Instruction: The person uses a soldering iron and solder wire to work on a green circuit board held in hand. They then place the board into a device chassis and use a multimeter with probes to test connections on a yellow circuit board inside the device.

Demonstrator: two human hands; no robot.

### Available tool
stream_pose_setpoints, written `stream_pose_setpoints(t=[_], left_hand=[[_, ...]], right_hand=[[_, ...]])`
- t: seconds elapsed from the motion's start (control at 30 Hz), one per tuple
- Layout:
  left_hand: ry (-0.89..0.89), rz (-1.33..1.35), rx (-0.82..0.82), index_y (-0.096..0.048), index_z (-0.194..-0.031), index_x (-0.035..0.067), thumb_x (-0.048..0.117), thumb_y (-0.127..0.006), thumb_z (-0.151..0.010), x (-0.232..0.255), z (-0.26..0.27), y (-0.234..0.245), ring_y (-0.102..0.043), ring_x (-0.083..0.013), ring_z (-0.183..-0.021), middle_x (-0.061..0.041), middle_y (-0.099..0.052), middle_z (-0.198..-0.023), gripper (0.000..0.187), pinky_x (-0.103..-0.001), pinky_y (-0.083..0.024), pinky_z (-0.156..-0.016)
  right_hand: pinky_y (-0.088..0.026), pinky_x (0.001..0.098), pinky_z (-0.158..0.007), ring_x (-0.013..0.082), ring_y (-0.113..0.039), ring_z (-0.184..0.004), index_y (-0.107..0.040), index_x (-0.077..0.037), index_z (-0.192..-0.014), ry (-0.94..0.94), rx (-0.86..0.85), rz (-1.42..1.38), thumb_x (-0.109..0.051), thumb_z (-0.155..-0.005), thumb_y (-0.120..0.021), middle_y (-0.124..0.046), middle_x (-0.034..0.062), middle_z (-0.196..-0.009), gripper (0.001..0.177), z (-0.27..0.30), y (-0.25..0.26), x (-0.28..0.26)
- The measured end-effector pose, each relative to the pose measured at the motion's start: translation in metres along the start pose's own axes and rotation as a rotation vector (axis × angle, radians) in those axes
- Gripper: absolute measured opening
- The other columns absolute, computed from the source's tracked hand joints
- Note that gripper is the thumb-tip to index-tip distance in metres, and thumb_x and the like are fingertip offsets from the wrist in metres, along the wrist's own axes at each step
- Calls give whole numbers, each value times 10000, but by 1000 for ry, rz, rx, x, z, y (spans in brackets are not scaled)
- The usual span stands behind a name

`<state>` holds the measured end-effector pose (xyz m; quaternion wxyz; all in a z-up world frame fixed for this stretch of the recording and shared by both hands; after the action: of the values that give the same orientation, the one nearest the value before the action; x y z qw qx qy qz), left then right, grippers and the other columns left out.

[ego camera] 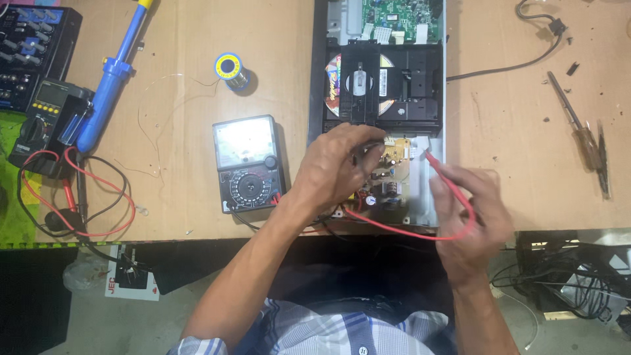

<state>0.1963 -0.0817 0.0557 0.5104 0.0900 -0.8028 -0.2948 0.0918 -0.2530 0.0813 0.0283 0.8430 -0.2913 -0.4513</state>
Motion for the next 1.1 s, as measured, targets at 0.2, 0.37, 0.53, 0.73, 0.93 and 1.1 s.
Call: stream_pose_setpoints(t=[0.2, 0.37, 0.53, 0.73, 0.93, 1.1], left_hand=[[-248, -524, -46, -581, -933, 70, 25, -615, -886, 32, -1, 0, -534, -312, -730, -104, -599, -793, 73, -454, -425, -613], [-289, -749, -224, -565, -910, 132, -8, -567, -802, 40, -1, -18, -577, -287, -790, -83, -634, -858, 176, -404, -463, -656], [-356, -551, -106, -527, -887, 100, 17, -558, -885, 63, 6, -3, -517, -304, -762, -83, -549, -823, 89, -432, -443, -630], [-425, -527, -137, -550, -927, 99, 183, -662, -915, 73, 17, -16, -555, -300, -800, -81, -588, -850, 140, -427, -434, -666], [-390, -538, 75, -511, -885, 71, 67, -543, -966, 80, 16, 12, -474, -302, -712, -100, -488, -801, 86, -416, -371, -591], [-332, -593, 174, -611, -946, 146, 59, -472, -950, 60, 11, 8, -572, -157, -717, 9, -544, -759, 164, -296, -509, -596]], right_hand=[[-569, 386, -748, 255, -657, -769, -612, 39, -1090, 453, 114, -4, 56, -988, -552, -681, 185, -929, 119, 17, 27, -49], [-609, 416, -847, 274, -658, -941, -672, -29, -1019, 587, -127, 79, -195, -944, -675, -733, 145, -989, 183, 26, 4, -75], [-438, 623, -1223, 461, -388, -1434, -697, -82, -1212, 434, -233, 295, -168, -993, -714, -363, 298, -1491, 236, 9, -14, -59], [-622, 480, -1003, 504, -599, -1291, -617, 38, -1065, 418, -376, 187, -47, -968, -672, -511, 367, -1411, 141, 7, -36, -63], [-458, 396, -745, 259, -565, -801, -546, -14, -1202, 412, -292, 180, -47, -1058, -552, -622, 126, -923, 148, 20, -23, -32], [-469, 385, -403, 249, -558, -452, -625, 82, -1091, 391, -138, 93, -416, -908, -648, -631, 93, -650, 531, 56, -26, 37]])
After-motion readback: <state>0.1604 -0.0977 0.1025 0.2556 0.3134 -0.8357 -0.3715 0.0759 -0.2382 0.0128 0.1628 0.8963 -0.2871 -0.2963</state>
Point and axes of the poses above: each hand's wrist, its own z-axis away from the middle knuckle, its own y-axis out of the back of the hand, x = y × z, the point moved 10 cm from there along -z, towards the middle knuckle
